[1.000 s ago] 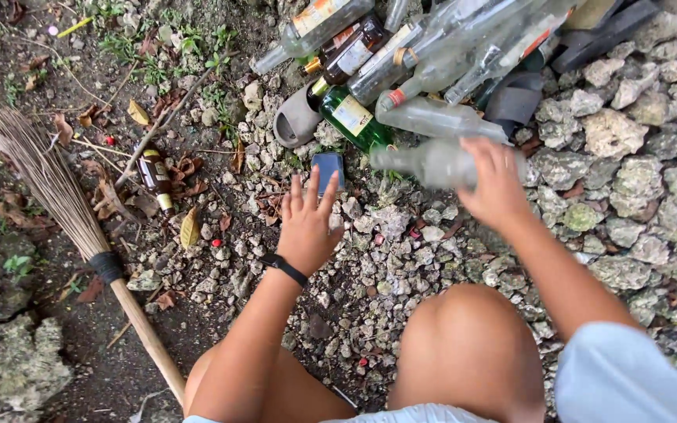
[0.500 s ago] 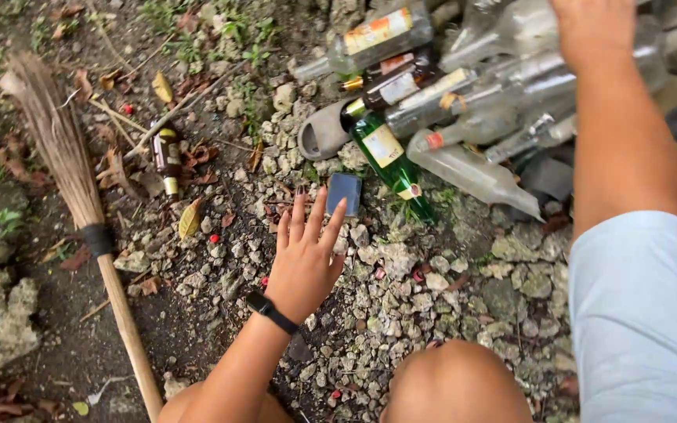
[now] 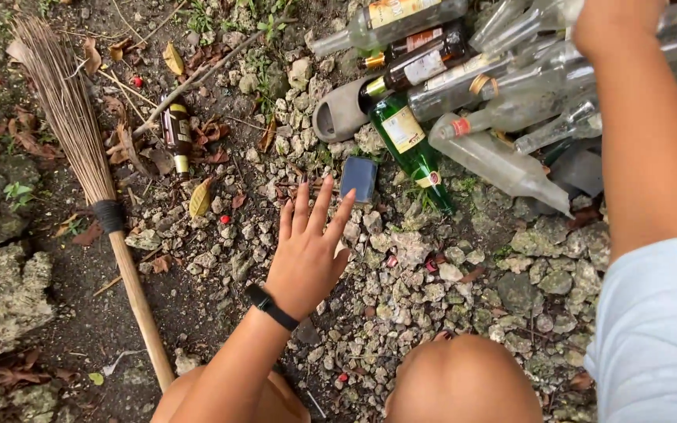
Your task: The recorder uses a broom to sweep an outdoor area and then manually sorts a pile of glass bottles.
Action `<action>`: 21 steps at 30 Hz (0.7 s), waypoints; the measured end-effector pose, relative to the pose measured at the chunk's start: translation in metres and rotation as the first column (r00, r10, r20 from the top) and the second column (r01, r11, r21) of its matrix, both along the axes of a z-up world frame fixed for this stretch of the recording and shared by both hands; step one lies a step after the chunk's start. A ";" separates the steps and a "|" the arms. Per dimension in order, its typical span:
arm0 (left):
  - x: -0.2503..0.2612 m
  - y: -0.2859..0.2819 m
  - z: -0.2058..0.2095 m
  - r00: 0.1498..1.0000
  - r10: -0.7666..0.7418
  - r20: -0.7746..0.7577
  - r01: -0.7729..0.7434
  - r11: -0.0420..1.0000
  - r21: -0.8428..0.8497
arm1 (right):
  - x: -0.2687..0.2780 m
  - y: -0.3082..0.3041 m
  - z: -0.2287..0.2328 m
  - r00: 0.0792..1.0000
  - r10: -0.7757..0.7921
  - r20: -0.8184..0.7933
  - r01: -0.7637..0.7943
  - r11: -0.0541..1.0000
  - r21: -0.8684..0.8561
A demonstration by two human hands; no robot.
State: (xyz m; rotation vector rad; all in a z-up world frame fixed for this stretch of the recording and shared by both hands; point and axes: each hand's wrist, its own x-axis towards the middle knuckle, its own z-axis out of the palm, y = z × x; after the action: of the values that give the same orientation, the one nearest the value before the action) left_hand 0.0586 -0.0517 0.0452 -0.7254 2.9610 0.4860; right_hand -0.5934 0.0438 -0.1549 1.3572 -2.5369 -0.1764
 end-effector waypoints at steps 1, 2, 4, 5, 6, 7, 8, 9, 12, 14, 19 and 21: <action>0.001 -0.001 0.001 1.000 -0.009 -0.010 0.009 1.000 0.002 | 0.016 0.000 0.002 0.986 -0.002 0.166 0.006 1.000 -0.022; 0.002 -0.002 0.000 1.000 -0.016 -0.011 0.016 1.000 0.004 | 0.078 0.002 0.037 0.986 -0.008 0.165 0.012 1.000 -0.020; 0.005 -0.004 0.000 1.000 -0.015 -0.024 0.016 1.000 0.015 | 0.212 -0.020 0.130 0.966 0.205 0.159 -0.182 0.972 -0.151; 0.006 -0.006 -0.001 0.999 -0.019 -0.026 0.019 1.000 0.017 | 0.239 -0.016 0.122 0.967 0.202 0.157 -0.179 0.973 -0.149; 0.007 -0.008 -0.003 1.000 -0.028 -0.013 0.028 1.000 0.013 | 0.268 -0.011 0.116 0.949 0.250 0.194 -0.227 0.965 -0.134; 0.009 -0.011 -0.004 0.999 -0.037 0.000 0.037 0.999 0.009 | 0.297 -0.007 0.109 0.927 0.296 0.231 -0.275 0.954 -0.120; 0.012 -0.014 -0.002 0.999 -0.041 0.000 0.041 0.999 0.010 | 0.330 -0.012 0.108 0.928 0.292 0.232 -0.271 0.955 -0.119; 0.015 -0.017 -0.001 0.997 -0.046 0.066 0.044 0.999 0.027 | 0.363 -0.016 0.106 0.923 0.243 0.299 -0.291 0.949 0.126; 0.019 -0.024 -0.008 0.980 -0.081 0.182 0.075 0.996 0.040 | 0.431 -0.021 0.060 0.826 0.123 0.551 -0.344 0.883 0.320; 0.020 -0.024 -0.017 0.967 -0.108 0.231 0.102 0.994 0.039 | 0.451 -0.025 0.012 0.691 0.067 0.720 -0.370 0.888 0.273; 0.027 -0.022 -0.015 0.958 -0.185 0.220 0.158 0.978 0.136 | 0.467 -0.041 -0.131 0.483 -0.248 0.840 0.182 0.967 0.181; 0.035 -0.024 -0.019 0.961 -0.201 0.192 0.176 0.974 0.142 | 0.483 -0.042 -0.158 0.386 -0.201 0.901 0.297 0.951 0.085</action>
State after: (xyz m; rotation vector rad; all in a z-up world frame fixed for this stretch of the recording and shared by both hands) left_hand 0.0940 -0.0760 0.0262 -0.4442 2.7425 0.5384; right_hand -0.1106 0.0016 -0.3134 1.1654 -3.5569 0.8973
